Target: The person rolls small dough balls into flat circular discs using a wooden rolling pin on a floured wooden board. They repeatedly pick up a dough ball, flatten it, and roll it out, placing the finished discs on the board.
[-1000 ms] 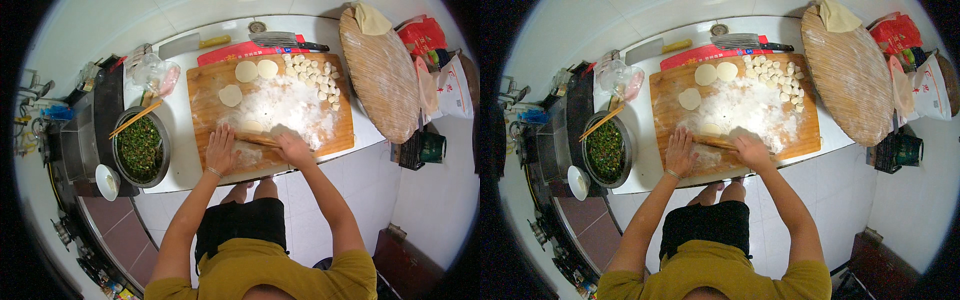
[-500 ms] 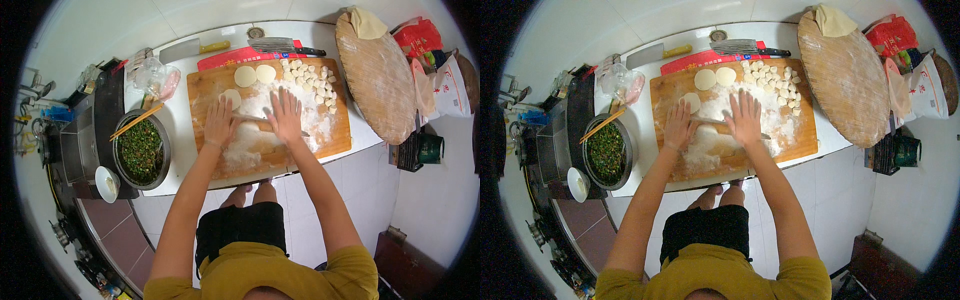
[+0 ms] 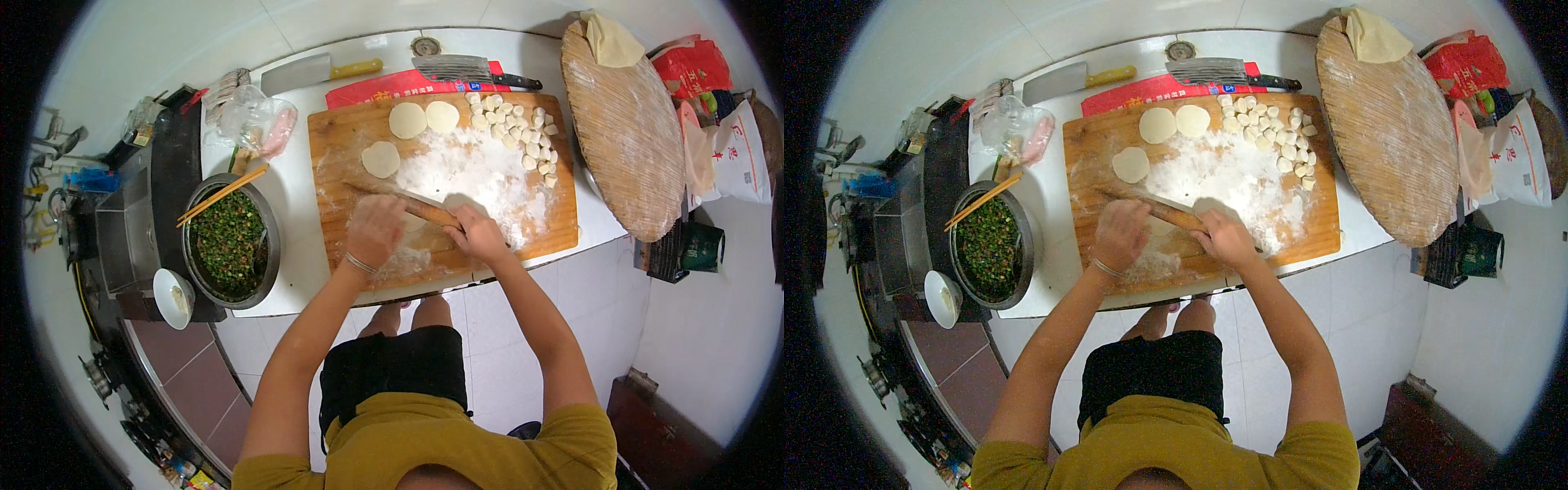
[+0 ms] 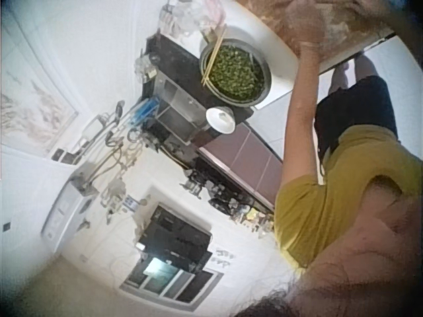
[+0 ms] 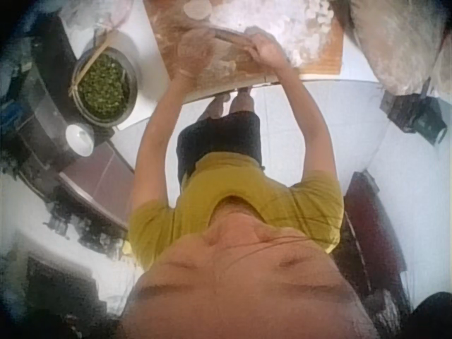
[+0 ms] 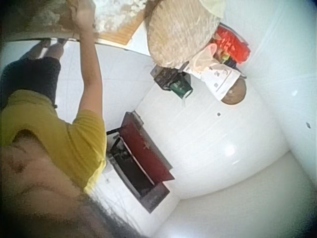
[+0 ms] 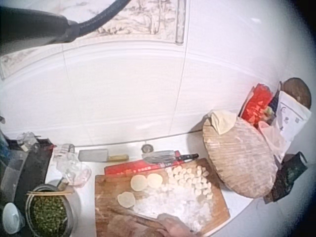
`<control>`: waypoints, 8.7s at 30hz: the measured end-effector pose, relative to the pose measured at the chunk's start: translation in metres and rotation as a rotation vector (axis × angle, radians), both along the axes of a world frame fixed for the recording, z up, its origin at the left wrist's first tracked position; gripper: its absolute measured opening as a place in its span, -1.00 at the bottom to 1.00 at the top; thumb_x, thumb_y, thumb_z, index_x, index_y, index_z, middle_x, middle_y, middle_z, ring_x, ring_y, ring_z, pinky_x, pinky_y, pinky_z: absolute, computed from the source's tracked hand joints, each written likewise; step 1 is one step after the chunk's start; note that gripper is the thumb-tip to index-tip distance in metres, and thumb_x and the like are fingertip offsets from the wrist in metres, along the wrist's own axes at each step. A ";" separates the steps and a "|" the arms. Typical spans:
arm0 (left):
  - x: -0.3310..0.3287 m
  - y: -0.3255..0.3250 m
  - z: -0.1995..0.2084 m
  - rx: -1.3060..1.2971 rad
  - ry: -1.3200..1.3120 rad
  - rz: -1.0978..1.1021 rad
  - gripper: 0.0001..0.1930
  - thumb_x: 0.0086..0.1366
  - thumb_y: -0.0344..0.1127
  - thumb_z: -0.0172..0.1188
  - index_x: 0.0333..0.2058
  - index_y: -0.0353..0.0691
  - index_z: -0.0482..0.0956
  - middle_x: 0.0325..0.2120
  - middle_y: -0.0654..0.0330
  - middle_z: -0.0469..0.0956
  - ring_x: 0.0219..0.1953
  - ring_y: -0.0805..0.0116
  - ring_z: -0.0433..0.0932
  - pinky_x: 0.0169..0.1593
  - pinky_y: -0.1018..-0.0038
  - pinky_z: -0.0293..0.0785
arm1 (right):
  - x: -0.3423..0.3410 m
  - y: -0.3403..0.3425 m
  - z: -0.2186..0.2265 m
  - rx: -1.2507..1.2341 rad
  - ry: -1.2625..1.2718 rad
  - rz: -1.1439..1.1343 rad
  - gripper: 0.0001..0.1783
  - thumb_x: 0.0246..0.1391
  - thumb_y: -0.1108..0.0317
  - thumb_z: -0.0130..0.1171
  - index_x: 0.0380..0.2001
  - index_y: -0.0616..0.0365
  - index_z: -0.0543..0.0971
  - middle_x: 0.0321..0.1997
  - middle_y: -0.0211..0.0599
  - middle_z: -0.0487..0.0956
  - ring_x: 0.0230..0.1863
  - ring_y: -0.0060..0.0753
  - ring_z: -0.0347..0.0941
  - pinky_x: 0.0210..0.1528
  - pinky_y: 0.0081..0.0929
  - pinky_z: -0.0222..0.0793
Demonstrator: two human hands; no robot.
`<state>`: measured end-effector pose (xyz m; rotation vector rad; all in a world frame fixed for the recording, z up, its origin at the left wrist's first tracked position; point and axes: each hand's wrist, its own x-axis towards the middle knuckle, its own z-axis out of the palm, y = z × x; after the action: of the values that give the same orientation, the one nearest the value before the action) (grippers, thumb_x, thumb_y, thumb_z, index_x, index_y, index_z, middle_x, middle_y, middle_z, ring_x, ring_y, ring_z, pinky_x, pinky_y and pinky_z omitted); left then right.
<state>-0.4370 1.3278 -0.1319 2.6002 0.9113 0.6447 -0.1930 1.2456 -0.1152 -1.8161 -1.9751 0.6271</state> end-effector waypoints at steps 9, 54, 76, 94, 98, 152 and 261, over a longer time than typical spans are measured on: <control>0.011 -0.029 -0.011 -0.154 0.127 -0.142 -0.34 0.09 -0.23 0.20 0.17 -0.33 0.28 0.26 0.05 0.18 0.28 0.10 0.19 0.30 0.25 0.15 | 0.018 -0.014 -0.010 -0.509 0.925 -0.487 -0.69 0.26 0.15 0.02 -0.24 0.20 0.53 -0.48 -0.38 0.49 -0.48 -0.49 0.40 -0.43 -0.51 0.32; 0.080 -0.043 0.007 -0.147 -0.023 -0.207 -0.55 0.14 -0.37 0.10 0.05 -0.25 0.42 0.04 0.02 0.37 0.06 -0.02 0.36 0.13 0.18 0.33 | 0.052 -0.086 -0.002 -0.095 0.596 -0.641 -0.78 0.22 0.22 0.08 -0.20 0.14 0.50 -0.42 -0.32 0.54 -0.47 -0.43 0.45 -0.46 -0.51 0.35; 0.028 -0.005 -0.008 -0.161 0.203 0.207 -0.26 0.23 0.00 0.09 0.31 -0.13 0.09 0.32 0.00 0.08 0.33 -0.10 0.04 0.34 0.03 0.00 | 0.024 0.010 -0.004 0.026 -0.505 -0.221 -0.20 0.14 -0.13 -0.06 0.40 -0.29 -0.04 0.51 -0.29 -0.14 0.47 0.09 -0.21 0.36 0.36 -0.35; -0.007 -0.075 0.017 -0.233 0.313 0.190 -0.26 0.21 -0.03 0.10 0.31 -0.15 0.10 0.33 -0.04 0.03 0.34 -0.10 0.01 0.34 0.02 -0.05 | 0.003 -0.041 0.019 -0.023 -0.411 -0.067 -0.30 0.10 0.01 0.05 0.30 -0.13 0.19 0.29 -0.15 0.22 0.34 0.03 0.05 0.34 0.26 -0.22; 0.003 -0.062 0.005 -0.261 0.197 0.249 -0.29 0.20 -0.12 0.15 0.27 -0.24 0.15 0.28 -0.09 0.10 0.32 -0.14 0.05 0.32 0.04 0.01 | 0.025 -0.047 0.002 -0.062 -0.226 0.035 -0.54 0.02 0.13 0.21 -0.02 0.04 0.45 -0.23 -0.21 0.48 -0.11 -0.08 0.43 0.04 -0.12 0.26; -0.015 -0.054 -0.005 -0.207 0.337 0.390 -0.24 0.25 -0.02 0.07 0.30 -0.30 0.06 0.29 -0.07 0.09 0.33 -0.12 0.02 0.37 0.02 -0.13 | -0.006 0.003 0.000 0.094 -0.485 -0.026 -0.27 0.19 -0.10 -0.14 0.39 -0.28 0.01 0.50 -0.23 -0.13 0.47 0.10 -0.22 0.34 0.43 -0.44; 0.069 -0.010 0.027 -0.082 0.347 0.305 -0.26 0.17 -0.13 0.18 0.30 -0.13 0.12 0.35 0.00 -0.02 0.37 -0.02 -0.01 0.35 -0.02 -0.10 | 0.127 -0.083 -0.005 0.089 0.563 -0.699 -0.72 0.15 0.32 0.16 -0.16 0.26 0.45 -0.27 -0.24 0.46 -0.23 -0.38 0.37 -0.13 -0.46 0.31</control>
<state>-0.3680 1.3182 -0.1044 2.5647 1.4268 0.2175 -0.0655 1.1630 -0.1203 -1.8425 -0.9132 0.6920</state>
